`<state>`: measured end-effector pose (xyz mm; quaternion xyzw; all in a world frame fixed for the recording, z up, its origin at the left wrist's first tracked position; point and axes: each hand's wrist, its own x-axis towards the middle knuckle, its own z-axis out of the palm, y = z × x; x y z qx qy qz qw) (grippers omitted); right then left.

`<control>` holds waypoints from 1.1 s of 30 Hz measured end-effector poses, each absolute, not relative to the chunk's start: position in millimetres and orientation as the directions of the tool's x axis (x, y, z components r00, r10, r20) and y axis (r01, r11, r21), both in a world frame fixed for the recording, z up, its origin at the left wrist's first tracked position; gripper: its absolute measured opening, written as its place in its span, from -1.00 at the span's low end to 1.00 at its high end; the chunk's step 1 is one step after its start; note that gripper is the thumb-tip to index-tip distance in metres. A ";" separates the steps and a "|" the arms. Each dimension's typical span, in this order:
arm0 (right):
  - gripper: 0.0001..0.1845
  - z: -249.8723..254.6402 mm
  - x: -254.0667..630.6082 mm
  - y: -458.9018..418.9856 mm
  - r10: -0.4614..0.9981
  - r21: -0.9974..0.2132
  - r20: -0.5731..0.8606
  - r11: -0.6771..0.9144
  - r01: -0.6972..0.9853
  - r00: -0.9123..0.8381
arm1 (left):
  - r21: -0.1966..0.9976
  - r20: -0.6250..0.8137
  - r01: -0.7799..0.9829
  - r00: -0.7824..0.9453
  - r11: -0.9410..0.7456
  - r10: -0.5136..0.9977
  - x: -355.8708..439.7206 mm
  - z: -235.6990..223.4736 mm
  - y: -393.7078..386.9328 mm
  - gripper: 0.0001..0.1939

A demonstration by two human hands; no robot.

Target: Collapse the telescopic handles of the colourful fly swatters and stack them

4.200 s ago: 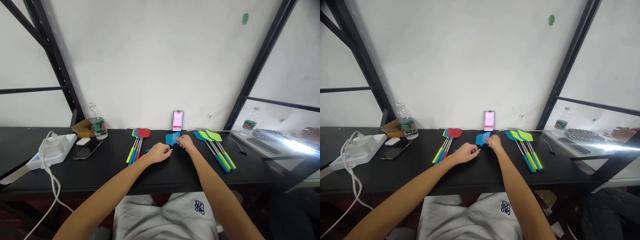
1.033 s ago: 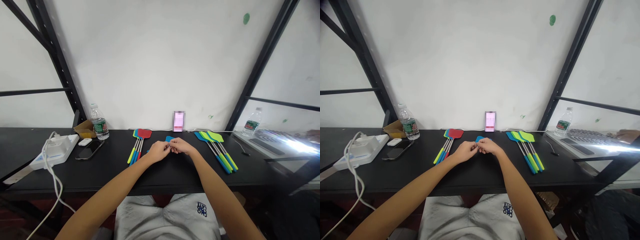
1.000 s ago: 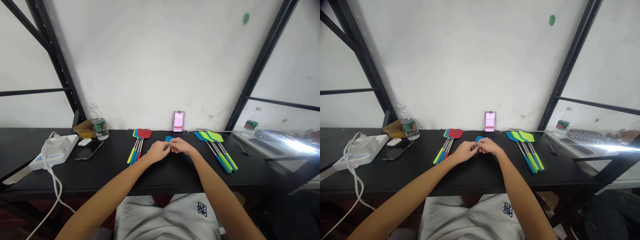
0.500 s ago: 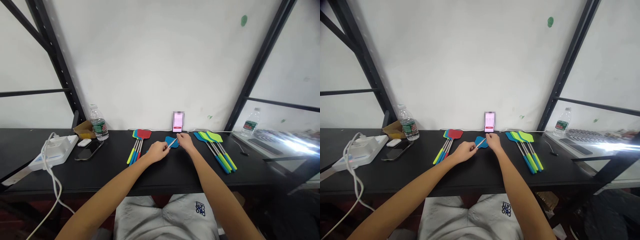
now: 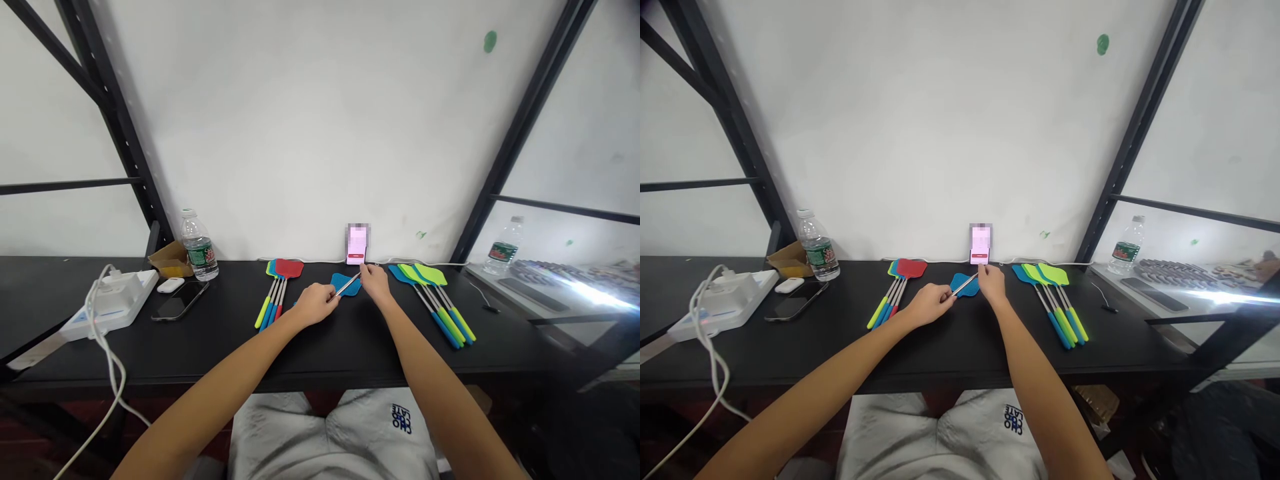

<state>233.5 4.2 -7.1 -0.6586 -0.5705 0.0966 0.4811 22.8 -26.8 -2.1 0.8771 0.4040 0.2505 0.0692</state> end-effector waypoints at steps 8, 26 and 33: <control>-0.56 -8.5 238.6 6.8 0.834 -0.656 0.391 -0.043 0.753 0.389 | 0.338 0.383 0.667 0.547 -0.664 0.744 23.7 0.2 -27.8 -0.73; -0.55 -16.7 254.8 14.2 0.792 -0.736 0.317 -0.141 0.662 0.521 | 0.346 0.378 0.666 0.545 -0.661 0.748 22.8 1.8 -29.4 -0.74; -0.55 -19.5 250.2 17.0 0.823 -0.722 0.349 -0.069 0.688 0.449 | 0.355 0.382 0.659 0.545 -0.663 0.746 23.6 3.2 -30.3 -0.72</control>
